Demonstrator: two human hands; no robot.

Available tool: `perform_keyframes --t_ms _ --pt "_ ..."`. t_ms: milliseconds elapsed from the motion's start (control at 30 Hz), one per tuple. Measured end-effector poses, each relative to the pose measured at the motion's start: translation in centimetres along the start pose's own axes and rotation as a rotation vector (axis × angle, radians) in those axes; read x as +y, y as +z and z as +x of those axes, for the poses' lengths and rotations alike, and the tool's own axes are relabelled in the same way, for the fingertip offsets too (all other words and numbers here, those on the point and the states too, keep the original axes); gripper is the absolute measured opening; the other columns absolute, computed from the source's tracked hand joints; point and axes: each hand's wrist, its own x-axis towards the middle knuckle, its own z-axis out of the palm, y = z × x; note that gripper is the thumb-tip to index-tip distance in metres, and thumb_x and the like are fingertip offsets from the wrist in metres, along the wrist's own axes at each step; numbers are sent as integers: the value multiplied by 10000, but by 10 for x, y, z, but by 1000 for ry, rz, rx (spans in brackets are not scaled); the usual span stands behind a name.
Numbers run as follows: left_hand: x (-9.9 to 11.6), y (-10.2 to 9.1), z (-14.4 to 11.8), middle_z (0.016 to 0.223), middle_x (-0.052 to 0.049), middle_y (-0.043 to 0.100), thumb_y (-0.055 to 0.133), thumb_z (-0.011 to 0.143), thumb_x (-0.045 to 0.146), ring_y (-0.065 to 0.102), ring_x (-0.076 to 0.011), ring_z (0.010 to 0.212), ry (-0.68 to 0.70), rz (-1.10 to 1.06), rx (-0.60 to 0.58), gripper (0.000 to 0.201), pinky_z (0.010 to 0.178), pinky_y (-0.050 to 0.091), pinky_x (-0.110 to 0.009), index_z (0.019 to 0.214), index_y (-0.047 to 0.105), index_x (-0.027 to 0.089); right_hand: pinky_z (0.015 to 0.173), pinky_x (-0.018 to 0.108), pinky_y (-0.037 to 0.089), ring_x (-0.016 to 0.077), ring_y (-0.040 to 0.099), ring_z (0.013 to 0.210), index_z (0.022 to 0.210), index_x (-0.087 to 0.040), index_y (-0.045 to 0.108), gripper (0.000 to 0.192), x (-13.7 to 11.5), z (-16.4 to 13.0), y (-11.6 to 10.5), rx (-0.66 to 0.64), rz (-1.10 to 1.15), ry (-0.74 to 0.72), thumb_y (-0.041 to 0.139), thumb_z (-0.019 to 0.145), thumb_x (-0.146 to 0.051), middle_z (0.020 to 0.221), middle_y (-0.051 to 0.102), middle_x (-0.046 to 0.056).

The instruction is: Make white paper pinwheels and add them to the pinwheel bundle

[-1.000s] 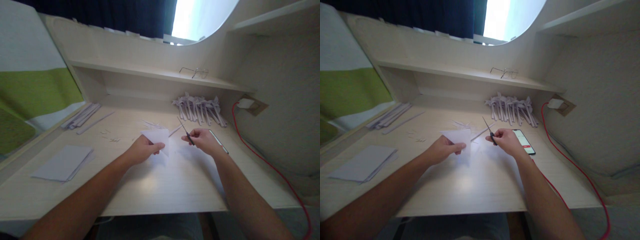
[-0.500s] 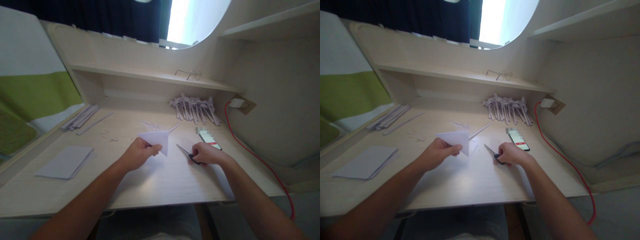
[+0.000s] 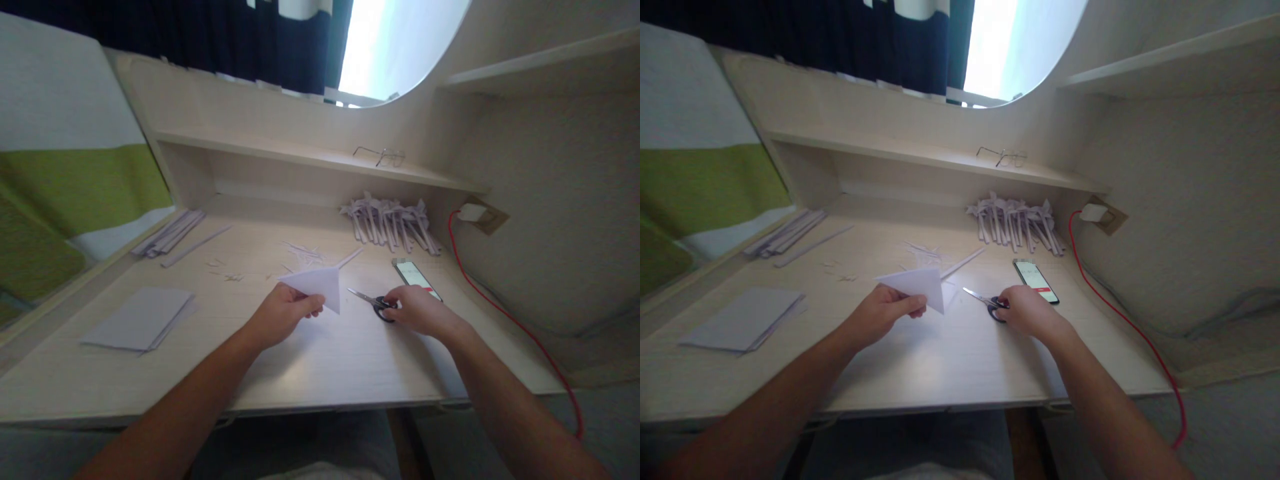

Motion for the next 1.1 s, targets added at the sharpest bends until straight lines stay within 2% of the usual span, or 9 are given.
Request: perform_keyframes --t_ms 133,167,233,267,333,467,600,700,1100 --pt "2 7 0 646 -58 706 708 768 416 625 -186 644 -6 -31 -12 291 690 503 -330 629 701 160 726 307 485 238 702 846 985 -190 789 292 -18 -8 -2 128 124 -88 638 932 -434 985 787 117" --pt "2 10 0 643 -60 705 707 770 410 623 -182 638 -7 -42 -26 289 684 507 -327 632 703 157 719 302 503 218 704 823 1062 -203 768 353 -26 -11 0 140 211 -135 580 973 -489 975 781 93" --pt "3 16 -1 640 -59 701 710 762 395 621 -176 625 -9 -69 -62 269 668 516 -318 655 710 149 695 310 530 206 696 772 1135 -178 725 415 -45 -15 4 127 593 -294 638 947 -538 900 756 73" --pt "4 19 -2 641 -60 701 715 753 389 622 -175 622 -10 -81 -83 258 660 521 -316 670 714 144 697 307 536 198 690 780 1139 -178 718 406 -54 -16 7 115 718 -356 697 917 -518 912 747 64" --pt "4 22 -3 652 -66 707 728 742 390 630 -179 622 -10 -97 -121 258 647 527 -315 704 728 135 671 288 516 168 654 737 972 -179 729 306 -69 -17 12 131 829 -419 722 914 -479 823 712 34" --pt "4 19 -7 629 -59 686 723 798 436 603 -165 610 24 -91 -84 331 633 491 -300 663 718 134 614 269 469 132 584 640 755 -180 663 310 -79 -16 17 144 856 -415 720 923 -435 686 645 -5" --pt "6 10 -11 618 -24 645 704 859 433 565 -143 640 91 -86 77 370 669 448 -281 620 679 152 601 267 441 127 567 621 731 -177 650 324 -73 -12 16 142 825 -386 721 923 -429 661 638 -10" --pt "9 8 -12 624 -14 635 685 879 415 564 -143 646 124 -101 129 358 672 450 -277 628 671 160 598 268 426 127 559 616 726 -176 650 335 -69 -9 16 133 804 -380 722 920 -440 657 640 -9" --pt "7 7 -13 637 -35 665 634 921 403 582 -146 630 141 -148 131 388 654 479 -272 630 694 153 561 250 407 112 530 578 709 -168 662 347 -68 -1 21 136 915 -347 775 849 -464 627 613 -18"
